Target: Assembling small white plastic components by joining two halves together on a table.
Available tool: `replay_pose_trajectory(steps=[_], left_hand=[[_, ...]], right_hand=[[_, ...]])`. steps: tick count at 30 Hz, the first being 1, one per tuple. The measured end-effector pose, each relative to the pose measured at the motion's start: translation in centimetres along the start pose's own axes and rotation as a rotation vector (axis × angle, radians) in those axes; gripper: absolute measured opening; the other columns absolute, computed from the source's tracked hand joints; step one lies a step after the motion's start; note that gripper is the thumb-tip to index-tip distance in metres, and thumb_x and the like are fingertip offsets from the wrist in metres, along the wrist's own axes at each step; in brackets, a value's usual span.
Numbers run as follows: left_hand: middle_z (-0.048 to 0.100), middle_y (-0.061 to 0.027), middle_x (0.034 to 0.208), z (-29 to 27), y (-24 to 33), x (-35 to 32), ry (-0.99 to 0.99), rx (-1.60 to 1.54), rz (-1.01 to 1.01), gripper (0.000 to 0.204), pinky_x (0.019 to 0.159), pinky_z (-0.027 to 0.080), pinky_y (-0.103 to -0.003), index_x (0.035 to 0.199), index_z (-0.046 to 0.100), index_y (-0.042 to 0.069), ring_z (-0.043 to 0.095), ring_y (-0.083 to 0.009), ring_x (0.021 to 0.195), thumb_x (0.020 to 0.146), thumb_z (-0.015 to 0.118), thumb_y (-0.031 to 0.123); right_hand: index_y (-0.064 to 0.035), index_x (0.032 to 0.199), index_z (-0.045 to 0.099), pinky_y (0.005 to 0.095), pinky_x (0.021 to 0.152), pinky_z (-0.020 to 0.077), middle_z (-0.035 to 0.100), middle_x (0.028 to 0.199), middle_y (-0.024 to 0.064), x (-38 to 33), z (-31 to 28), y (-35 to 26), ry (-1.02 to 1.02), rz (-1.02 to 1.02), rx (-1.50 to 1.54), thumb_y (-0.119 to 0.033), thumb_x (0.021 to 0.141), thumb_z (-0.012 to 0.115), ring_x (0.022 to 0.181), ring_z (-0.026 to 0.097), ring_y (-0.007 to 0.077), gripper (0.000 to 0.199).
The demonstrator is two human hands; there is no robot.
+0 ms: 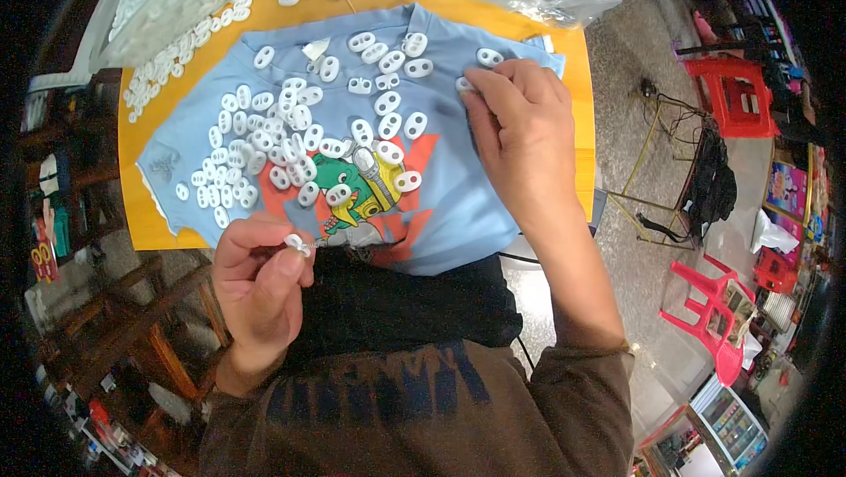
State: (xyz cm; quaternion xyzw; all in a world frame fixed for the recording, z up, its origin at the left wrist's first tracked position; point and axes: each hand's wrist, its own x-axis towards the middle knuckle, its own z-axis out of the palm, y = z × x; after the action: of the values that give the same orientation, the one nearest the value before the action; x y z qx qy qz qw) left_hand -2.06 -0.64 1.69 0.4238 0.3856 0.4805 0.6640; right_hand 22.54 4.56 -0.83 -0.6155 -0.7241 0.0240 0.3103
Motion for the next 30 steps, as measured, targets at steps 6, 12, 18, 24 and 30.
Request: replay_pose_trajectory(steps=[6,12,18,24,30], left_hand=[[0.054,-0.0044,0.082,0.6,0.3,-0.4,0.062,0.009,-0.051,0.018,0.058,0.043,-0.019,0.097,0.052,0.002,0.052,-0.0073,0.065,0.08,0.058,-0.001],[0.057,-0.0037,0.08,1.2,0.7,-0.7,0.088,-0.019,-0.081,0.022,0.056,0.042,-0.018,0.101,0.054,0.001,0.051,-0.0058,0.064,0.08,0.059,0.001],[0.057,-0.0039,0.081,1.4,0.7,-0.8,0.062,0.005,-0.071,0.025,0.056,0.042,-0.018,0.105,0.054,-0.001,0.05,-0.0058,0.064,0.08,0.059,0.002],[0.057,-0.0042,0.081,1.5,0.2,-0.7,0.052,-0.035,-0.053,0.025,0.055,0.041,-0.018,0.104,0.054,-0.002,0.05,-0.0064,0.062,0.08,0.059,0.001],[0.056,-0.0047,0.078,2.3,0.7,-0.3,0.041,-0.105,-0.05,0.022,0.054,0.041,-0.018,0.101,0.054,-0.001,0.049,-0.0072,0.061,0.079,0.058,0.001]], right_hand=[[-0.0034,0.084,0.059,0.038,0.07,0.0436,0.058,0.08,0.0119,0.0,0.0,0.2,0.011,-0.041,0.01,-0.004,0.069,0.065,0.078,0.056,0.03,0.016],[-0.0031,0.085,0.057,0.0384,0.068,0.0433,0.055,0.079,0.0133,0.1,-0.2,0.0,-0.05,0.029,0.104,-0.002,0.069,0.063,0.077,0.054,0.0318,0.017],[-0.0024,0.086,0.056,0.0392,0.067,0.0438,0.054,0.08,0.0141,-0.1,-0.3,0.1,-0.041,-0.017,0.164,0.001,0.07,0.061,0.075,0.053,0.0328,0.017],[-0.0017,0.088,0.057,0.0345,0.065,0.045,0.055,0.08,0.0111,-0.8,-0.7,0.4,-0.017,-0.018,0.177,0.001,0.074,0.06,0.074,0.055,0.0266,0.015],[0.0017,0.102,0.058,0.0244,0.071,0.0482,0.062,0.091,0.0073,-2.1,-4.1,-4.4,-0.095,0.817,1.672,-0.002,0.082,0.058,0.076,0.06,0.0143,0.02]])
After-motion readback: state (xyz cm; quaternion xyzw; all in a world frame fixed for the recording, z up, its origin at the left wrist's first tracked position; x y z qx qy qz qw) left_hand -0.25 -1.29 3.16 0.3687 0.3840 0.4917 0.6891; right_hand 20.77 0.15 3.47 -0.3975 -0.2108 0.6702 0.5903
